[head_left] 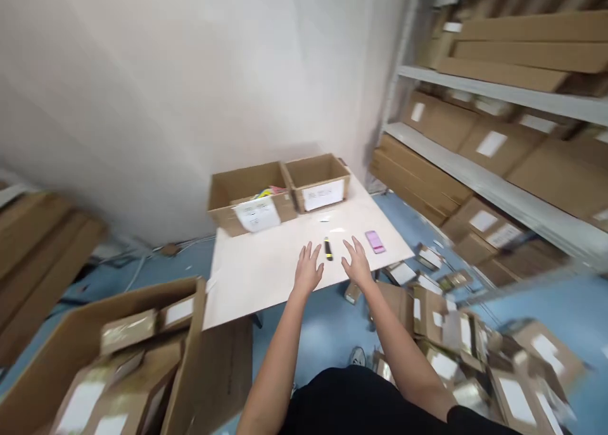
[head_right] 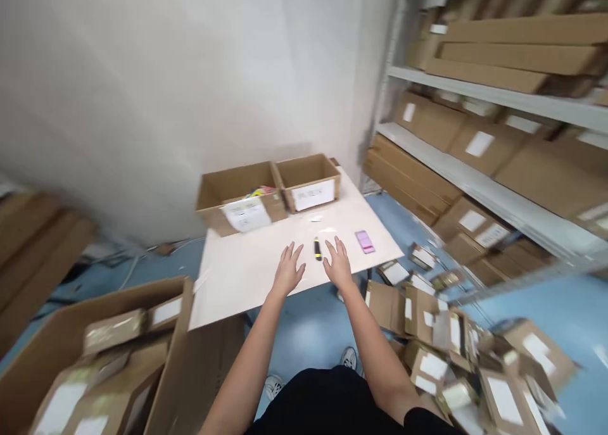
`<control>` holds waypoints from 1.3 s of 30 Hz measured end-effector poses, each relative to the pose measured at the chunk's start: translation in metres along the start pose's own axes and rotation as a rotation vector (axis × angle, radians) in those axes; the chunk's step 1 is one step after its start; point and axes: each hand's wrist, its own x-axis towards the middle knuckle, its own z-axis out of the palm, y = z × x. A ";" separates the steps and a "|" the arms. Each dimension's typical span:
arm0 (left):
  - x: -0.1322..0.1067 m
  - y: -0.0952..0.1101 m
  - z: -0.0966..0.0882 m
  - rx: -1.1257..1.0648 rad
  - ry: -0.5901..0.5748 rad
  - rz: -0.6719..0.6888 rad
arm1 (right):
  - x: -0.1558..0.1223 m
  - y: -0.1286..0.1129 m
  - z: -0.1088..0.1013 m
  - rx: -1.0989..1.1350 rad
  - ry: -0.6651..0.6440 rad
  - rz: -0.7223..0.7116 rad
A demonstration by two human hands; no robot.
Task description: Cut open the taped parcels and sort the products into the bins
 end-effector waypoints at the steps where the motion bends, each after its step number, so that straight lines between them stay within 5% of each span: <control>1: -0.014 -0.023 -0.017 0.003 0.025 -0.055 | 0.003 -0.025 0.019 0.019 -0.030 -0.051; 7: -0.114 -0.157 -0.109 -0.016 0.165 -0.349 | -0.003 -0.177 0.140 0.127 -0.249 -0.334; 12: -0.230 -0.253 -0.173 0.002 0.314 -0.577 | -0.032 -0.318 0.229 0.211 -0.456 -0.547; 17: -0.336 -0.317 -0.217 0.049 0.473 -0.841 | -0.060 -0.433 0.295 0.265 -0.610 -0.717; 21: -0.385 -0.347 -0.227 0.054 0.550 -1.000 | -0.070 -0.486 0.341 0.304 -0.684 -0.810; 30: -0.414 -0.406 -0.227 -0.074 0.507 -1.232 | -0.053 -0.533 0.456 0.382 -0.920 -0.747; 35: -0.388 -0.485 -0.223 -0.239 0.509 -1.316 | -0.025 -0.551 0.541 0.393 -1.060 -0.721; 39: -0.366 -0.558 -0.207 -0.519 0.685 -1.337 | -0.012 -0.565 0.607 0.293 -1.186 -0.726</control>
